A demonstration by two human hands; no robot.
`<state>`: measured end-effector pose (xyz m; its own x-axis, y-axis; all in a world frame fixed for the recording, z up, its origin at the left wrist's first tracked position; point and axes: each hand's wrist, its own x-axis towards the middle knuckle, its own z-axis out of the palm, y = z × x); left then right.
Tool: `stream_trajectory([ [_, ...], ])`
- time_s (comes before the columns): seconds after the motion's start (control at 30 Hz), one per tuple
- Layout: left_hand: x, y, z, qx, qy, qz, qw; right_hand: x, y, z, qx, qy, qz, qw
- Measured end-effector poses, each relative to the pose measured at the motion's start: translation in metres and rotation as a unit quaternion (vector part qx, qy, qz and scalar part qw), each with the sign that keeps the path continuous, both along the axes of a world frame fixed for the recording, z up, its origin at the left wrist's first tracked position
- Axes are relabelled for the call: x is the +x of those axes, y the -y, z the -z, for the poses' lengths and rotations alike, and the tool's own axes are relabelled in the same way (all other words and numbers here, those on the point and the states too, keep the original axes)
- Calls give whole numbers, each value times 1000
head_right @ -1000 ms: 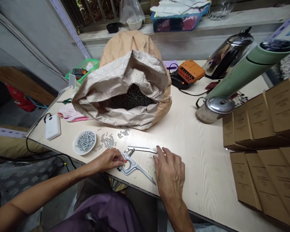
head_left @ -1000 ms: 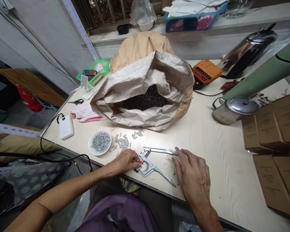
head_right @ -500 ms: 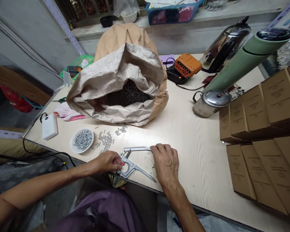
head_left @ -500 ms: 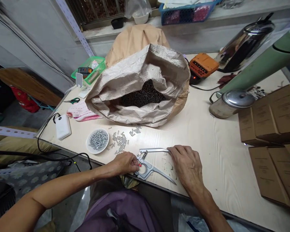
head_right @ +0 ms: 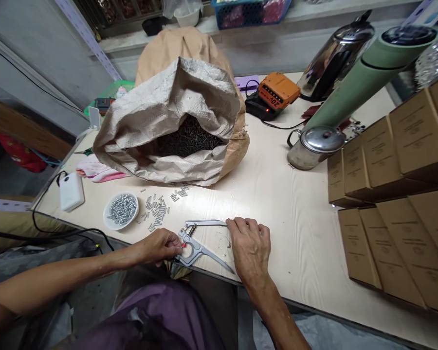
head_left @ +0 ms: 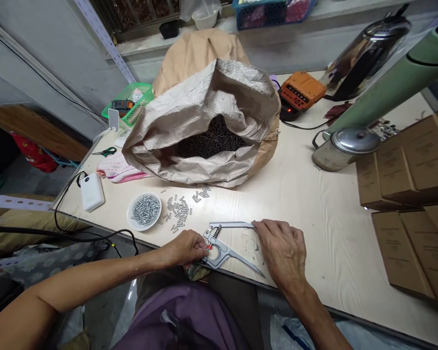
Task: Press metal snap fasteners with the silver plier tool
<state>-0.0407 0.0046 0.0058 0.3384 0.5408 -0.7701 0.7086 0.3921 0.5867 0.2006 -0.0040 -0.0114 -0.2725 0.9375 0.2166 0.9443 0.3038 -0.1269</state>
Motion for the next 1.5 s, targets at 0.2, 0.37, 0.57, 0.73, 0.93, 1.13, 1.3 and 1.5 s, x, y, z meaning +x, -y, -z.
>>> stream_trajectory([
  [0.2, 0, -3, -2, -52, 31, -15, 998, 1, -4, -1, 11, 16, -8, 1000],
  [0.37, 1, -6, -1, -68, 29, -15, 997, 2, -23, -7, 10, 43, -72, 996],
  [0.57, 0, -2, 2, -71, 34, -46, 996, 1, -29, -9, -11, 31, -78, 996],
  [0.73, 1, -1, 1, -71, 24, -50, 996, 5, -17, -13, -63, 10, -114, 991],
  [0.93, 3, 0, 3, -65, 8, -49, 997, 5, 2, -14, -85, 61, -97, 990],
  [1.13, 0, 6, -2, 38, -56, 43, 997, -3, 15, -16, -78, 91, -75, 990],
  [1.3, 18, 18, -12, 412, -97, 197, 884, -10, 26, -13, -65, 98, -72, 990],
  [1.5, 60, 4, 0, 507, -36, 323, 798, -11, 35, -9, -52, 67, -72, 994],
])
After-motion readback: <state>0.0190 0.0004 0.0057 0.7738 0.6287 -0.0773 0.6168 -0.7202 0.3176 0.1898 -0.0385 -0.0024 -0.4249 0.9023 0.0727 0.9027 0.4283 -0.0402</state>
